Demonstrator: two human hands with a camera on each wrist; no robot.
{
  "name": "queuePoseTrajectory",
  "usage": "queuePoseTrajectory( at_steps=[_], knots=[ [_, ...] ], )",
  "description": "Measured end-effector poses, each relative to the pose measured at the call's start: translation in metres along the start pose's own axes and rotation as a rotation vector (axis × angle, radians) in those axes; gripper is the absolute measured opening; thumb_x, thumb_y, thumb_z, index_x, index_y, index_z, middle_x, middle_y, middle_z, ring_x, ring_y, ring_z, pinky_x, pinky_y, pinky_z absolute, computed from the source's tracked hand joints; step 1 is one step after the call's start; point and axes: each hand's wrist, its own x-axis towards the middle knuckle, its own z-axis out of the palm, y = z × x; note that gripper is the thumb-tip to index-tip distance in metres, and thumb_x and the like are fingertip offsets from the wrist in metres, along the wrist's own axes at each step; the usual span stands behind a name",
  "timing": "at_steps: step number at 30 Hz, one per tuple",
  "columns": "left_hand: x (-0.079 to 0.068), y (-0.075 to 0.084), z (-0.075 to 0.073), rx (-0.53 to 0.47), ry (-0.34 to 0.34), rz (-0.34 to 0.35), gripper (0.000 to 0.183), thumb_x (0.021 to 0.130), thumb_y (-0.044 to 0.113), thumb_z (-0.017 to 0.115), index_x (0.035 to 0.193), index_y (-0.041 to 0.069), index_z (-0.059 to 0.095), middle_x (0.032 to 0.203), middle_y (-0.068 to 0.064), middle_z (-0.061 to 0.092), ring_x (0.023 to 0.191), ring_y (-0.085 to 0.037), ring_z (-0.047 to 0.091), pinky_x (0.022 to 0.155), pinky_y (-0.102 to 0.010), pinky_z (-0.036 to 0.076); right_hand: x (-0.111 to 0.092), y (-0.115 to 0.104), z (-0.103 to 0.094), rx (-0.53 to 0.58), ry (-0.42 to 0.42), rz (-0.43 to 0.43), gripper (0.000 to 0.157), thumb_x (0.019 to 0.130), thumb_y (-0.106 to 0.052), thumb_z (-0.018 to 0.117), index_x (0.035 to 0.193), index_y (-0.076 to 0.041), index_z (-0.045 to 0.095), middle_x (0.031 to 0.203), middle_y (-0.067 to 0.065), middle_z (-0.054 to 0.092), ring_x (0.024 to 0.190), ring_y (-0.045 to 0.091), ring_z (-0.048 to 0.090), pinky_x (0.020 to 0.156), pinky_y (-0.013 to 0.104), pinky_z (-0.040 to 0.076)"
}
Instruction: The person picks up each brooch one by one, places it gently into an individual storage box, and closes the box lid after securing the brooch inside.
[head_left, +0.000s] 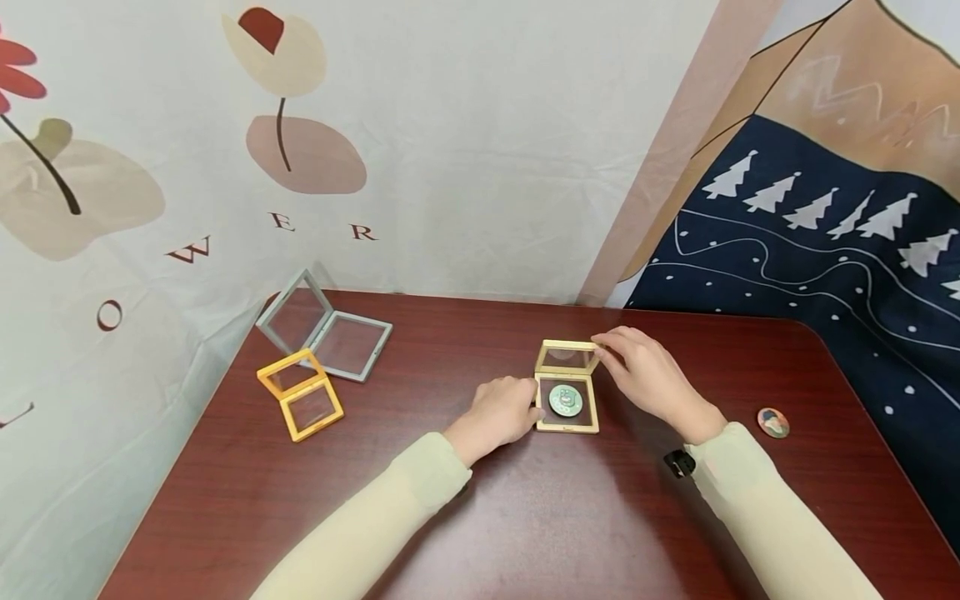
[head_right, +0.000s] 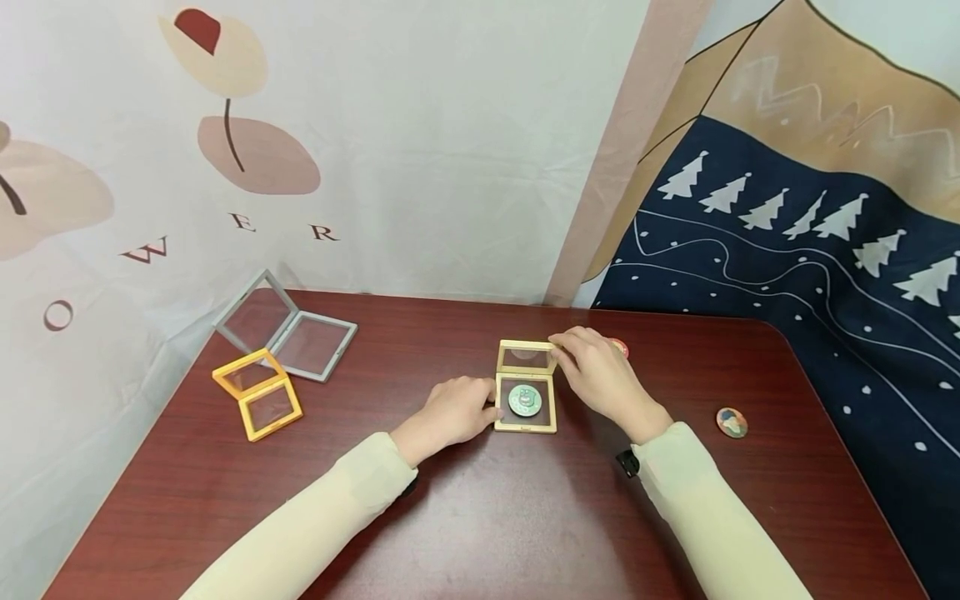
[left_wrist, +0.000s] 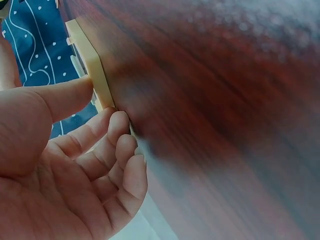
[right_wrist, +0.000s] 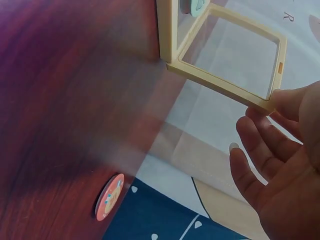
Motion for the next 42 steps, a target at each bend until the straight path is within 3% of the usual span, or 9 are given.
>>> queuePoseTrajectory(
  at_steps=[12,26,32,42],
  knots=[
    [0.000,0.000,0.000,0.009,0.016,0.003,0.029,0.100,0.036,0.073,0.081,0.019,0.058,0.072,0.005,0.057,0.071,-0.014,0.056,0.061,-0.037,0.046,-0.018,-0.009,-0.003,-0.054,-0.021,-0.038,0.019,0.097,-0.009,0.074,0.115,-0.003,0.075,0.107,0.008,0.072,0.099,0.026,0.068,0.087,0.050,0.057],
    [0.000,-0.002,0.003,0.000,0.019,0.012,0.028,0.101,0.036,0.072,0.082,0.021,0.058,0.076,0.006,0.061,0.076,-0.014,0.060,0.063,-0.038,0.049,-0.042,-0.021,0.000,-0.158,-0.011,-0.215,0.018,0.089,-0.005,0.082,0.105,-0.002,0.076,0.099,0.007,0.069,0.091,0.024,0.065,0.082,0.048,0.054],
    [-0.001,-0.003,0.003,0.007,0.043,0.022,0.017,0.100,0.035,0.072,0.096,0.020,0.067,0.093,0.001,0.072,0.093,-0.021,0.070,0.068,-0.043,0.053,-0.049,-0.023,0.005,-0.173,0.001,-0.252,0.022,0.083,-0.005,0.088,0.103,-0.003,0.077,0.095,0.004,0.067,0.086,0.020,0.061,0.076,0.042,0.054],
    [-0.003,-0.001,0.003,0.034,0.023,0.031,0.024,0.102,0.031,0.067,0.117,0.012,0.070,0.109,-0.007,0.074,0.104,-0.025,0.070,0.079,-0.047,0.055,-0.056,-0.021,0.013,-0.164,0.009,-0.276,0.019,0.081,-0.003,0.088,0.095,-0.007,0.076,0.092,0.001,0.065,0.084,0.017,0.059,0.074,0.039,0.054]
  ],
)
